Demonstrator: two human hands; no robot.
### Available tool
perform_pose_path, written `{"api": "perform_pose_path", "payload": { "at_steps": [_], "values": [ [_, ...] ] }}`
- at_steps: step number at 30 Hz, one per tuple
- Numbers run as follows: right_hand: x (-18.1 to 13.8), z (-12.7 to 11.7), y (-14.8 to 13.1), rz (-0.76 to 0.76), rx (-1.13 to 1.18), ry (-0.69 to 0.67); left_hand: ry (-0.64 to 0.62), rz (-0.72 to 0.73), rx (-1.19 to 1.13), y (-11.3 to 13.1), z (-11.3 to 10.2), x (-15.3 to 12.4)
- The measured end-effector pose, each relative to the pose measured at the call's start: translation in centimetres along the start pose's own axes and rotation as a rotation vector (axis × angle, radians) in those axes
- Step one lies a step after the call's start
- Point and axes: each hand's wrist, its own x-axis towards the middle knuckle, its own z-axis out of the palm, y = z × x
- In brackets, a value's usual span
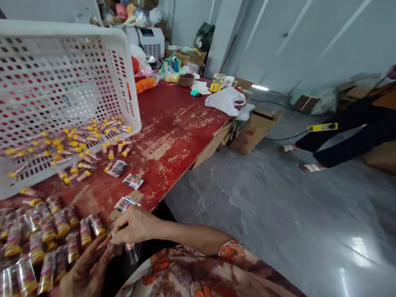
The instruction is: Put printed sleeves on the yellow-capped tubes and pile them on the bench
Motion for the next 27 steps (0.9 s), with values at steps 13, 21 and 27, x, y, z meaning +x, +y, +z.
{"api": "perform_pose_path", "payload": {
  "at_steps": [13, 21, 27],
  "values": [
    [-3.0, -0.3, 2.7, -0.379, 0.120, 0.149, 0.238, -0.566, -1.036, 2.4, 1.3, 0.9],
    [-4.0, 2.1, 3.6, -0.744, -0.212, 0.434, 0.228, -0.620, -1.185, 2.7, 1.4, 0.8],
    [-3.4, 2.9, 4.2, -0.857, -0.402, 0.553, 0.173, -0.620, -1.249, 3.6, 1.6, 0.3]
  ]
}}
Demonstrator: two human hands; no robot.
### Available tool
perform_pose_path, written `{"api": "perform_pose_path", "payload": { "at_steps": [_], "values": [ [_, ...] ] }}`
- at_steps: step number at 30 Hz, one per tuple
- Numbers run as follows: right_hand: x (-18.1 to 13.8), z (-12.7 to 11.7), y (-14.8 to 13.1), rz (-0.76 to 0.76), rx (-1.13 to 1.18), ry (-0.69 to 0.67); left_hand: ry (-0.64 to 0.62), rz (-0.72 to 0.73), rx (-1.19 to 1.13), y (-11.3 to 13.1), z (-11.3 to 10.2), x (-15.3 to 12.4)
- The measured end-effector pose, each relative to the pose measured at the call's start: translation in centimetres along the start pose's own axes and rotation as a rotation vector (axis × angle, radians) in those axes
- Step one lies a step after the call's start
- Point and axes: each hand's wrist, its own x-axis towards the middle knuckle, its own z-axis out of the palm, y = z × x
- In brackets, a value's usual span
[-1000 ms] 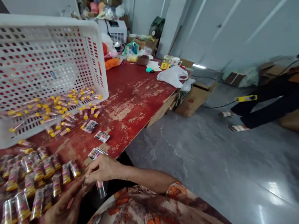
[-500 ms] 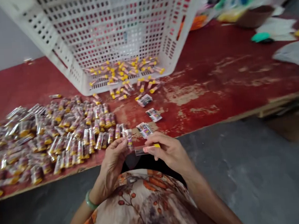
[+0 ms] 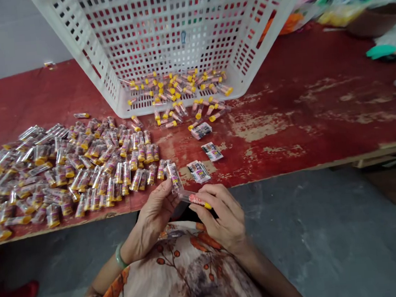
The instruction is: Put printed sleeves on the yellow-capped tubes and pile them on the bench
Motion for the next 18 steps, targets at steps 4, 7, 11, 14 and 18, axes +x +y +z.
{"api": "perform_pose_path", "payload": {
  "at_steps": [4, 7, 11, 14, 18],
  "values": [
    [-0.1, 0.5, 0.0, -0.113, -0.134, 0.064, -0.009, -0.009, 0.003, -0.2, 0.0, -0.3],
    [-0.3, 0.9, 0.0, -0.202, -0.207, 0.098, -0.061, 0.005, 0.022, -0.5, -0.1, -0.1],
    [-1.0, 1.6, 0.2, -0.240, -0.332, 0.093, -0.030, 0.061, 0.059, -1.0, -0.5, 0.1],
    [-1.3, 2.6, 0.4, -0.243, -0.350, 0.127, -0.018, 0.087, 0.084, -1.3, -0.8, 0.1],
    [-0.8, 4.0, 0.7, -0.237, -0.319, 0.215, -0.033, 0.114, 0.145, -1.4, -0.9, -0.2]
  ]
}}
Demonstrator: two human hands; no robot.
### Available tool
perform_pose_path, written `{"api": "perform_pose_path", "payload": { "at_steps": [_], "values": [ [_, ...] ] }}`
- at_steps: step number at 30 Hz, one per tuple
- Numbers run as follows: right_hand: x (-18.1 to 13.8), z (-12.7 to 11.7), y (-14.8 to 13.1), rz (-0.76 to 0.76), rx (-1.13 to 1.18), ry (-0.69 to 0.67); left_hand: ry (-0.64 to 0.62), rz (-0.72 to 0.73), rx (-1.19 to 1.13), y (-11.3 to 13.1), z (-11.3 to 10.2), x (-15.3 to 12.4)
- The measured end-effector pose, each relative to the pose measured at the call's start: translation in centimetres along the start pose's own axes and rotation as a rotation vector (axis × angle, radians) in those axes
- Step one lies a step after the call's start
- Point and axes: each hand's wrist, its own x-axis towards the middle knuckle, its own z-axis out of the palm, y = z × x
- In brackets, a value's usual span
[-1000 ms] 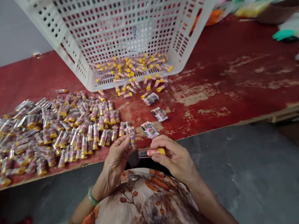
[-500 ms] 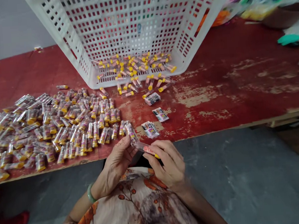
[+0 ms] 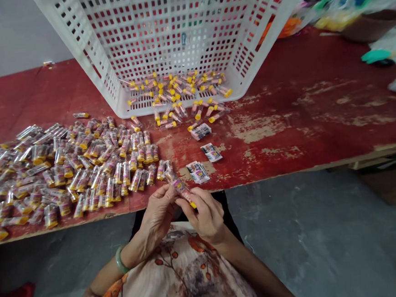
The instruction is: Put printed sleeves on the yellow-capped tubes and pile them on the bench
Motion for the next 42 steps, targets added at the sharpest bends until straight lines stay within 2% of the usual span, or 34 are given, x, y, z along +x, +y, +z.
{"api": "perform_pose_path", "payload": {
  "at_steps": [2, 6, 8, 14, 18, 24, 30, 42],
  "values": [
    [0.4, 0.2, 0.2, 0.016, 0.090, -0.047, -0.005, 0.018, 0.015, 0.2, -0.1, -0.1],
    [1.1, -0.8, 0.7, 0.120, 0.396, -0.366, -0.010, 0.067, 0.019, 1.0, -0.3, -0.1],
    [1.2, -1.4, 0.8, 0.168, 0.462, -0.421, -0.032, 0.050, 0.040, 1.3, -0.2, -0.2],
    [1.7, -1.4, 0.3, 0.230, 0.490, -0.258, -0.055, 0.036, 0.037, 1.4, 0.1, -0.5],
    [2.0, -1.2, 0.4, 0.321, 0.543, -0.239, -0.072, -0.001, 0.075, 1.6, 0.1, -0.6],
    [2.0, -0.9, 0.1, 0.226, 0.398, -0.136, -0.078, -0.021, 0.140, 1.1, 0.1, -1.1],
    [1.7, -0.2, -0.5, 0.210, 0.332, -0.040, -0.071, -0.011, 0.135, 0.3, -0.1, -1.5],
    [1.0, 0.9, -0.4, 0.156, 0.254, 0.013, -0.040, -0.018, 0.098, 0.1, -0.4, -1.3]
  ]
}}
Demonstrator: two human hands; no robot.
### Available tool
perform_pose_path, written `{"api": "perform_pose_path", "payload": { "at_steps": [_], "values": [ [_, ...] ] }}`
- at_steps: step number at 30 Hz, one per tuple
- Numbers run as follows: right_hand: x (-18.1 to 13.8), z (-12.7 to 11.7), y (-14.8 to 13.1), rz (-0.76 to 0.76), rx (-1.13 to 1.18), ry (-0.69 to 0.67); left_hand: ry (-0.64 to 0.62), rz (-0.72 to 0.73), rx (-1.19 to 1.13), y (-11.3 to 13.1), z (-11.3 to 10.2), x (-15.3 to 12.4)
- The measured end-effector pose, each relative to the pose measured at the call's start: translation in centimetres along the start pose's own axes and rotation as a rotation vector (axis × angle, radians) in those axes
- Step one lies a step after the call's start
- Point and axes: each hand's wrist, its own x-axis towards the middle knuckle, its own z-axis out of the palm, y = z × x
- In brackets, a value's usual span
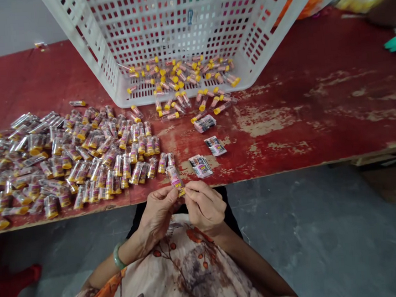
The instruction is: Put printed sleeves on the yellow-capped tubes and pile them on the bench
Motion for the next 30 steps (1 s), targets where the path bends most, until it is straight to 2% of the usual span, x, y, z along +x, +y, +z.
{"api": "perform_pose_path", "payload": {
  "at_steps": [8, 13, 17, 23, 30],
  "values": [
    [-0.4, 0.3, 0.5, -0.075, -0.101, -0.060, -0.020, -0.019, -0.070, 1.0, -0.3, 0.2],
    [-0.1, 0.6, 0.3, -0.045, -0.058, -0.057, -0.059, 0.018, -0.021, 1.4, -0.8, 0.1],
    [0.5, 0.8, 0.0, -0.100, -0.009, -0.091, -0.084, 0.059, 0.020, 1.3, -1.2, 0.1],
    [0.7, 1.1, -0.3, -0.132, 0.002, -0.027, -0.059, 0.012, 0.006, 1.2, -1.2, -0.2],
    [0.5, 0.7, -0.5, -0.104, -0.036, -0.118, -0.033, -0.001, -0.043, 1.9, -1.0, -0.2]
  ]
}}
